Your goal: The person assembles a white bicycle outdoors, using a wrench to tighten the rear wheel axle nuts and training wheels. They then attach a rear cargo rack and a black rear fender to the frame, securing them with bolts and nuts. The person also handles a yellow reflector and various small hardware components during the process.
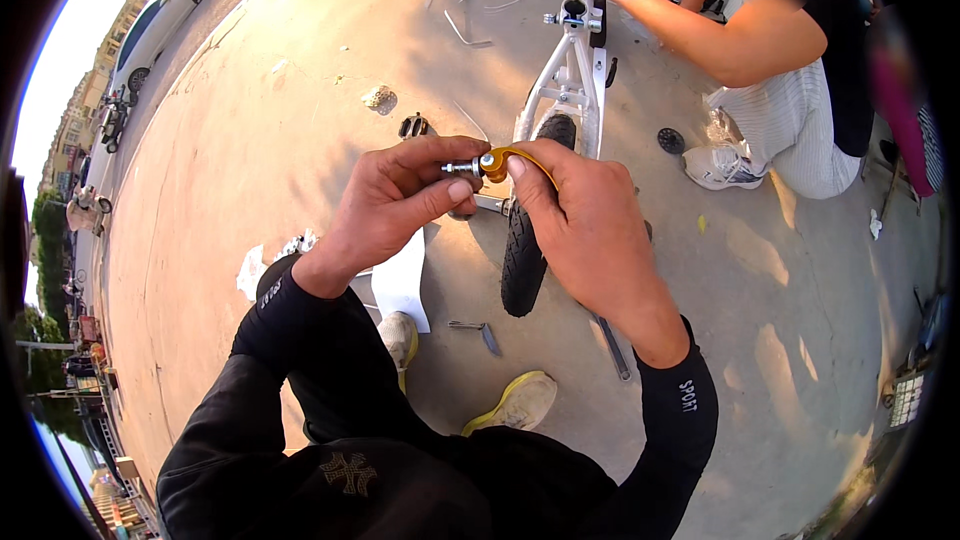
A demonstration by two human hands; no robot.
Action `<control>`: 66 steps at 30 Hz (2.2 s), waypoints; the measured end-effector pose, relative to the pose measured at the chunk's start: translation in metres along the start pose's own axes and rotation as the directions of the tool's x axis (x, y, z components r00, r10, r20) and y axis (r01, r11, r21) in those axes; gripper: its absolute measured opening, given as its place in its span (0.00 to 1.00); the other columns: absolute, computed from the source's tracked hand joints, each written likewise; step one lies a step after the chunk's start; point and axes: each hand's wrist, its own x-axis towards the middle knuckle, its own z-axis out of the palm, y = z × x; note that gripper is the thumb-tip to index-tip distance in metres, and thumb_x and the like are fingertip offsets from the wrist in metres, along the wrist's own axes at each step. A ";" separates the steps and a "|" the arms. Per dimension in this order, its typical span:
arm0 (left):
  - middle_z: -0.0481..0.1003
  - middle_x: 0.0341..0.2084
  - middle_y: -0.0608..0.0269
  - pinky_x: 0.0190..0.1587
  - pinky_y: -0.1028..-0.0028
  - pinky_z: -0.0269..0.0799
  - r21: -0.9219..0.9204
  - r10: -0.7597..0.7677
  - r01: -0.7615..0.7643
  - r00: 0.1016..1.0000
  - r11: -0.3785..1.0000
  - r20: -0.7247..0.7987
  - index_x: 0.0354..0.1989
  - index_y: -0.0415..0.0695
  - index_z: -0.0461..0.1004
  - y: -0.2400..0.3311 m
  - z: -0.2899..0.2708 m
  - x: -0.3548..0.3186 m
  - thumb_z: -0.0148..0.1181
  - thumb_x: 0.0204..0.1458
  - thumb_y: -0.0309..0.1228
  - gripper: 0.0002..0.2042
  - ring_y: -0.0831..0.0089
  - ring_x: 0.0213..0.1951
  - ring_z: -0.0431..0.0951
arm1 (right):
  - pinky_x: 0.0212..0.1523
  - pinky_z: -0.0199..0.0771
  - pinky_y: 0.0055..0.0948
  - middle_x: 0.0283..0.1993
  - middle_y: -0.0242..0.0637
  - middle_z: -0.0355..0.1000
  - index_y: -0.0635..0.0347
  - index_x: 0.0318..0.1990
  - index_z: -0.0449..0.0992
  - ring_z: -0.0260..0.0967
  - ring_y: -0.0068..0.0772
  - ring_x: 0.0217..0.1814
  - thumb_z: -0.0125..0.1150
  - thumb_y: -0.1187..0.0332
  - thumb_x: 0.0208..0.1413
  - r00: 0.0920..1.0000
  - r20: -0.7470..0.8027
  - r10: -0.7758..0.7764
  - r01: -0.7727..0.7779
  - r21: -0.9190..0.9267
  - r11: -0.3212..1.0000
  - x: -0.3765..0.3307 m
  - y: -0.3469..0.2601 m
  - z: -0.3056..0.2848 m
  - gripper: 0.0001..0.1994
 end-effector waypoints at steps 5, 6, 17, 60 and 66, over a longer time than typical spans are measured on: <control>0.79 0.43 0.59 0.47 0.73 0.78 -0.021 0.007 -0.007 0.999 1.000 -0.032 0.58 0.35 0.72 -0.004 0.006 0.004 0.58 0.62 0.22 0.16 0.76 0.41 0.80 | 0.26 0.64 0.34 0.19 0.44 0.66 0.67 0.42 0.79 0.64 0.36 0.20 0.54 0.65 0.66 0.998 0.028 0.052 -0.052 -0.009 0.999 0.000 0.006 -0.007 0.13; 0.79 0.43 0.58 0.47 0.73 0.79 -0.023 0.011 -0.012 0.999 1.000 -0.039 0.58 0.35 0.72 -0.006 0.005 0.003 0.58 0.62 0.23 0.16 0.76 0.41 0.80 | 0.26 0.64 0.34 0.19 0.43 0.66 0.67 0.42 0.79 0.64 0.34 0.19 0.54 0.65 0.66 0.997 0.041 0.061 -0.060 -0.014 0.998 0.002 0.007 -0.007 0.13; 0.81 0.40 0.55 0.46 0.75 0.79 -0.034 0.000 -0.003 0.996 0.999 -0.085 0.58 0.34 0.72 -0.008 -0.008 -0.013 0.57 0.64 0.24 0.15 0.75 0.38 0.81 | 0.23 0.60 0.23 0.17 0.29 0.67 0.69 0.34 0.79 0.63 0.17 0.19 0.53 0.62 0.65 0.928 0.295 0.229 -0.294 0.197 0.935 0.011 0.011 0.000 0.17; 0.72 0.23 0.60 0.29 0.76 0.73 -0.014 -0.051 0.050 0.992 0.999 -0.117 0.34 0.40 0.66 -0.007 -0.050 -0.036 0.39 0.71 0.48 0.23 0.73 0.25 0.77 | 0.27 0.70 0.25 0.25 0.36 0.73 0.64 0.51 0.78 0.71 0.22 0.25 0.56 0.72 0.66 0.989 0.102 -0.108 0.112 -0.036 0.993 0.022 -0.024 0.053 0.10; 0.75 0.35 0.59 0.33 0.75 0.76 0.300 0.091 -0.062 0.992 0.952 -0.085 0.47 0.37 0.65 -0.011 -0.048 -0.033 0.43 0.70 0.39 0.15 0.75 0.34 0.78 | 0.26 0.69 0.23 0.23 0.34 0.73 0.65 0.50 0.78 0.70 0.19 0.23 0.55 0.70 0.67 0.993 0.108 -0.054 0.050 0.035 0.998 0.022 -0.016 0.053 0.10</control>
